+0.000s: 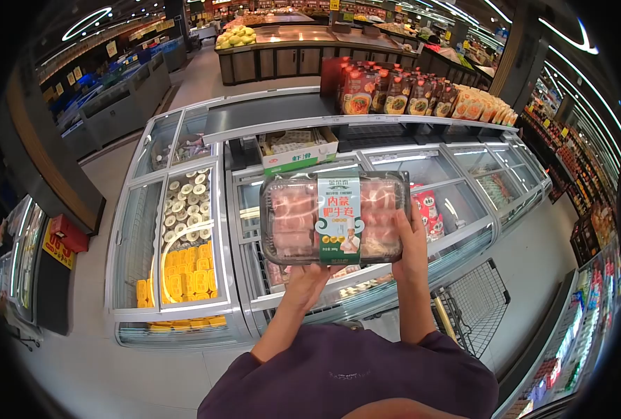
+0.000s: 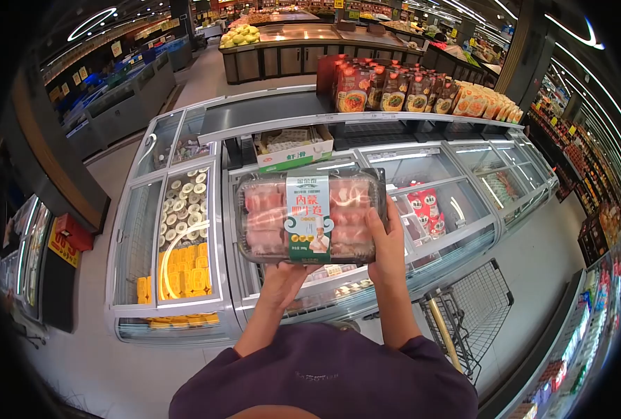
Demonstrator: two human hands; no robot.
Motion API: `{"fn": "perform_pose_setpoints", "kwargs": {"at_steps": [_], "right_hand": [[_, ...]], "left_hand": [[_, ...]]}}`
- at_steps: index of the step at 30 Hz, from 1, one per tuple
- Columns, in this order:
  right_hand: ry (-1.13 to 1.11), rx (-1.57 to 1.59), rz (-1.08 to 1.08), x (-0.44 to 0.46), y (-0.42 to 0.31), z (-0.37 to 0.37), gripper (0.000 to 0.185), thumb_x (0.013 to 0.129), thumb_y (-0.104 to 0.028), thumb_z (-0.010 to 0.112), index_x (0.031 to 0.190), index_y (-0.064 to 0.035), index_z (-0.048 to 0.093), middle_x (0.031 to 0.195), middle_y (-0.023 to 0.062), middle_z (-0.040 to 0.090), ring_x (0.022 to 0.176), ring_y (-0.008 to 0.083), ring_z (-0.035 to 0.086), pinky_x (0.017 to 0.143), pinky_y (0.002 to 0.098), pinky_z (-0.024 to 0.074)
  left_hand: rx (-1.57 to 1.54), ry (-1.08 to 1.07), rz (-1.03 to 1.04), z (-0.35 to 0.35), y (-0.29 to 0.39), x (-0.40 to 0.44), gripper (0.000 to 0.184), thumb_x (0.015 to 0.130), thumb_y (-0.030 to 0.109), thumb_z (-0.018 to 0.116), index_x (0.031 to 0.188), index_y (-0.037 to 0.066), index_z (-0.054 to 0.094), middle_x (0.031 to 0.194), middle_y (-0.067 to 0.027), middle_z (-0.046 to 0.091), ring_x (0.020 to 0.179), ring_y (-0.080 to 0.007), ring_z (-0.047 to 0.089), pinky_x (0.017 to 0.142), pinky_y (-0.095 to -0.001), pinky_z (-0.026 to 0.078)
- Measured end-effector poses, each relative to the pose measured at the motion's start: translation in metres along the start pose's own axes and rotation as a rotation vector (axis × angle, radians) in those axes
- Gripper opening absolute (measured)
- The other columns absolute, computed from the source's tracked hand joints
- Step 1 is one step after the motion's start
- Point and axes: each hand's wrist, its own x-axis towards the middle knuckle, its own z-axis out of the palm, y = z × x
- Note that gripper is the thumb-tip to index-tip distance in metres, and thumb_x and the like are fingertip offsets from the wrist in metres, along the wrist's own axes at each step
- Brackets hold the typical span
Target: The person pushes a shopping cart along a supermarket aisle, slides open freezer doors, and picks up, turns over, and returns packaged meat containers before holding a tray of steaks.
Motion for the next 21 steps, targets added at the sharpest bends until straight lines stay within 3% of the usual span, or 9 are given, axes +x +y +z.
{"fn": "perform_pose_setpoints", "kwargs": {"at_steps": [2, 5, 7, 9, 10, 13, 16, 19, 21], "right_hand": [[-0.031, 0.038, -0.021, -0.002, -0.006, 0.01, 0.049, 0.1, -0.019, 0.058, 0.142, 0.0001, 0.042, 0.127, 0.0073, 0.057, 0.113, 0.0127, 0.057, 0.094, 0.0278, 0.0495], [-0.053, 0.049, -0.082, -0.006, -0.02, 0.021, 0.053, 0.099, -0.018, 0.056, 0.145, 0.0021, 0.038, 0.131, 0.0098, 0.056, 0.116, 0.0145, 0.057, 0.096, 0.0294, 0.0492], [-0.075, 0.037, -0.151, -0.013, -0.033, 0.032, 0.055, 0.099, -0.017, 0.053, 0.146, 0.0041, 0.035, 0.13, 0.0123, 0.057, 0.116, 0.0162, 0.059, 0.094, 0.0308, 0.051], [-0.108, -0.021, -0.226, -0.013, -0.033, 0.031, 0.073, 0.092, -0.023, 0.059, 0.15, 0.0058, 0.027, 0.14, 0.018, 0.05, 0.124, 0.0235, 0.056, 0.103, 0.0339, 0.0463], [-0.103, -0.045, -0.277, -0.015, -0.035, 0.033, 0.078, 0.09, -0.025, 0.061, 0.151, 0.0058, 0.024, 0.142, 0.0194, 0.048, 0.126, 0.0256, 0.054, 0.104, 0.0347, 0.0451], [-0.136, -0.104, -0.374, -0.017, -0.043, 0.039, 0.096, 0.083, -0.031, 0.068, 0.154, 0.0058, 0.016, 0.148, 0.023, 0.041, 0.133, 0.0318, 0.049, 0.109, 0.0385, 0.0417], [-0.19, -0.124, -0.464, -0.016, -0.046, 0.041, 0.098, 0.082, -0.032, 0.07, 0.154, 0.0049, 0.016, 0.15, 0.0223, 0.037, 0.136, 0.0313, 0.044, 0.111, 0.0394, 0.0387], [-0.224, -0.153, -0.532, -0.008, -0.052, 0.043, 0.101, 0.082, -0.034, 0.073, 0.155, 0.0033, 0.015, 0.155, 0.0212, 0.03, 0.141, 0.0302, 0.037, 0.112, 0.0394, 0.035], [-0.208, -0.19, -0.589, -0.006, -0.063, 0.053, 0.103, 0.082, -0.037, 0.074, 0.156, 0.0028, 0.015, 0.155, 0.0226, 0.029, 0.142, 0.0312, 0.035, 0.112, 0.0418, 0.0356]], "left_hand": [[0.011, 0.004, 0.037, 0.008, 0.0, 0.005, 0.092, 0.083, 0.051, 0.073, 0.152, 0.009, 0.028, 0.146, -0.0112, 0.045, 0.131, -0.0288, 0.05, 0.106, -0.0525, 0.043], [-0.108, -0.108, 0.116, 0.006, 0.005, 0.012, 0.068, 0.096, 0.028, 0.065, 0.149, 0.005, 0.029, 0.147, -0.0111, 0.044, 0.132, -0.026, 0.049, 0.107, -0.0464, 0.045], [-0.051, -0.045, 0.132, 0.014, 0.009, 0.013, 0.078, 0.09, 0.04, 0.069, 0.148, 0.005, 0.032, 0.144, -0.0103, 0.047, 0.129, -0.0249, 0.052, 0.106, -0.0438, 0.046], [0.078, -0.008, 0.141, 0.024, 0.017, 0.015, 0.093, 0.082, 0.059, 0.071, 0.148, 0.004, 0.036, 0.143, -0.0098, 0.05, 0.128, -0.024, 0.052, 0.108, -0.0424, 0.042], [0.084, -0.012, 0.15, 0.028, 0.022, 0.017, 0.095, 0.08, 0.062, 0.072, 0.146, 0.002, 0.038, 0.141, -0.0094, 0.051, 0.128, -0.0237, 0.052, 0.108, -0.0414, 0.041], [0.106, -0.019, 0.206, 0.042, 0.039, 0.021, 0.095, 0.08, 0.062, 0.072, 0.146, 0.003, 0.038, 0.142, -0.009, 0.051, 0.129, -0.0234, 0.052, 0.109, -0.0413, 0.041], [-0.064, -0.172, 0.246, 0.034, 0.045, 0.031, 0.085, 0.09, 0.038, 0.073, 0.152, 0.006, 0.025, 0.146, -0.0098, 0.043, 0.132, -0.0235, 0.048, 0.108, -0.0429, 0.045], [0.078, -0.077, 0.303, 0.048, 0.055, 0.035, 0.09, 0.084, 0.057, 0.07, 0.148, 0.003, 0.036, 0.146, -0.0095, 0.047, 0.132, -0.024, 0.049, 0.109, -0.0415, 0.041], [0.094, -0.079, 0.361, 0.053, 0.061, 0.039, 0.087, 0.086, 0.054, 0.07, 0.148, 0.003, 0.035, 0.146, -0.0095, 0.047, 0.133, -0.0242, 0.048, 0.11, -0.0421, 0.041]]}}
